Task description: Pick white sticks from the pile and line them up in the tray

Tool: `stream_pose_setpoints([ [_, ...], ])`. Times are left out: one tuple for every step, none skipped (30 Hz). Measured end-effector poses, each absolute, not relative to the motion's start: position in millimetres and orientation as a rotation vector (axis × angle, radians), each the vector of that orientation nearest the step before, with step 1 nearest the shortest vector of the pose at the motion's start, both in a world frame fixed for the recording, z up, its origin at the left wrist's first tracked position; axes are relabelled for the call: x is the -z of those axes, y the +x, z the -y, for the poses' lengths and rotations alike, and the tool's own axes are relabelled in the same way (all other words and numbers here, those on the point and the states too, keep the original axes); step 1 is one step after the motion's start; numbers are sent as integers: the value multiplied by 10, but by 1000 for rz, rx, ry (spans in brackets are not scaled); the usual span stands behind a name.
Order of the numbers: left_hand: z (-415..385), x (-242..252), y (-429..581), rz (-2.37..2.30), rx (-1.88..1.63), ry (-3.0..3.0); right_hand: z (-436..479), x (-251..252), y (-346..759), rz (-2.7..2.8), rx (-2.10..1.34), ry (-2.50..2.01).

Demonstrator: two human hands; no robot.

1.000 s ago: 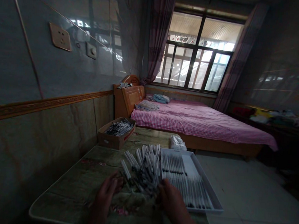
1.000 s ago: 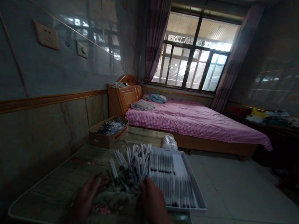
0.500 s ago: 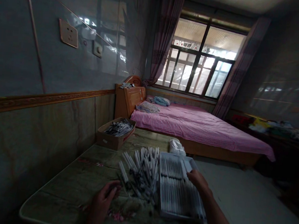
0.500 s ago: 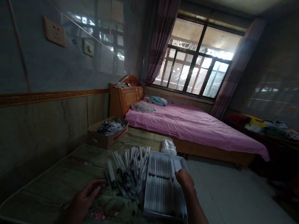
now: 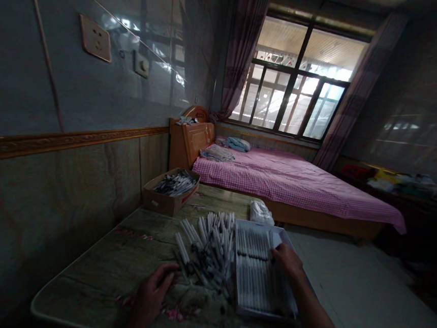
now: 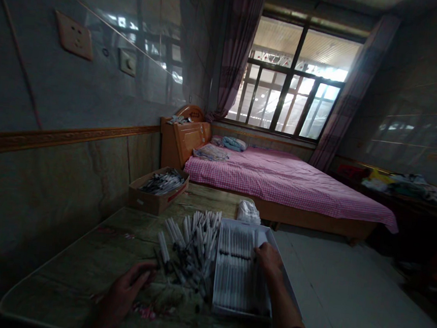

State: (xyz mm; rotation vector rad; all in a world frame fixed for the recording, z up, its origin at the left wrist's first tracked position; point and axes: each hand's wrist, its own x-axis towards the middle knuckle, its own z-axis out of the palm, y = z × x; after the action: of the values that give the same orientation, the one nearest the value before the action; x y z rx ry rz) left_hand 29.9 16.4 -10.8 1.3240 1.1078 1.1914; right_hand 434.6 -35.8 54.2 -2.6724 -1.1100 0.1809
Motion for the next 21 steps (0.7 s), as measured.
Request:
stream_pose_setpoints([
  [-159, 96, 302, -1104, -1195, 1312, 368, -541, 4339, 1145, -193, -2657],
  [-155, 89, 305, -1099, -1197, 1300, 377, -541, 4332, 1172, -208, -2650],
  [-155, 87, 309, -1093, -1195, 1292, 383, -541, 4323, 1189, -221, -2655],
  [-157, 90, 311, -1087, -1195, 1286, 388, -540, 4315, 1203, -222, -2656],
  [-161, 97, 313, -1083, -1197, 1283, 390, -538, 4307, 1213, -220, -2658],
  [-166, 107, 314, -1081, -1198, 1281, 392, -535, 4299, 1220, -215, -2660],
  [-172, 120, 315, -1080, -1201, 1282, 393, -531, 4292, 1226, -208, -2663],
  [-177, 134, 315, -1082, -1202, 1284, 394, -527, 4285, 1231, -201, -2666],
  [-182, 148, 314, -1084, -1202, 1290, 396, -524, 4280, 1236, -191, -2671],
  [-186, 162, 314, -1086, -1200, 1295, 398, -520, 4274, 1242, -181, -2678],
  [-190, 174, 314, -1088, -1201, 1300, 401, -518, 4267, 1250, -171, -2685],
  [-192, 185, 314, -1087, -1205, 1302, 405, -517, 4257, 1259, -159, -2694],
  [-193, 192, 315, -1087, -1208, 1306, 412, -517, 4245, 1269, -147, -2703],
  [-191, 194, 316, -1085, -1207, 1312, 421, -518, 4229, 1280, -133, -2711],
  [-187, 192, 318, -1084, -1205, 1318, 433, -521, 4210, 1293, -120, -2719],
  [-180, 184, 321, -1081, -1200, 1326, 446, -527, 4188, 1310, -107, -2723],
  [-170, 171, 325, -1081, -1197, 1330, 461, -536, 4165, 1329, -94, -2725],
  [-158, 153, 329, -1078, -1199, 1329, 476, -550, 4142, 1349, -83, -2725],
  [-145, 131, 333, -1072, -1201, 1329, 489, -569, 4118, 1369, -73, -2724],
  [-131, 108, 337, -1081, -1206, 1318, 499, -595, 4094, 1386, -63, -2721],
  [-118, 85, 340, -1084, -1198, 1314, 507, -629, 4066, 1402, -52, -2717],
])
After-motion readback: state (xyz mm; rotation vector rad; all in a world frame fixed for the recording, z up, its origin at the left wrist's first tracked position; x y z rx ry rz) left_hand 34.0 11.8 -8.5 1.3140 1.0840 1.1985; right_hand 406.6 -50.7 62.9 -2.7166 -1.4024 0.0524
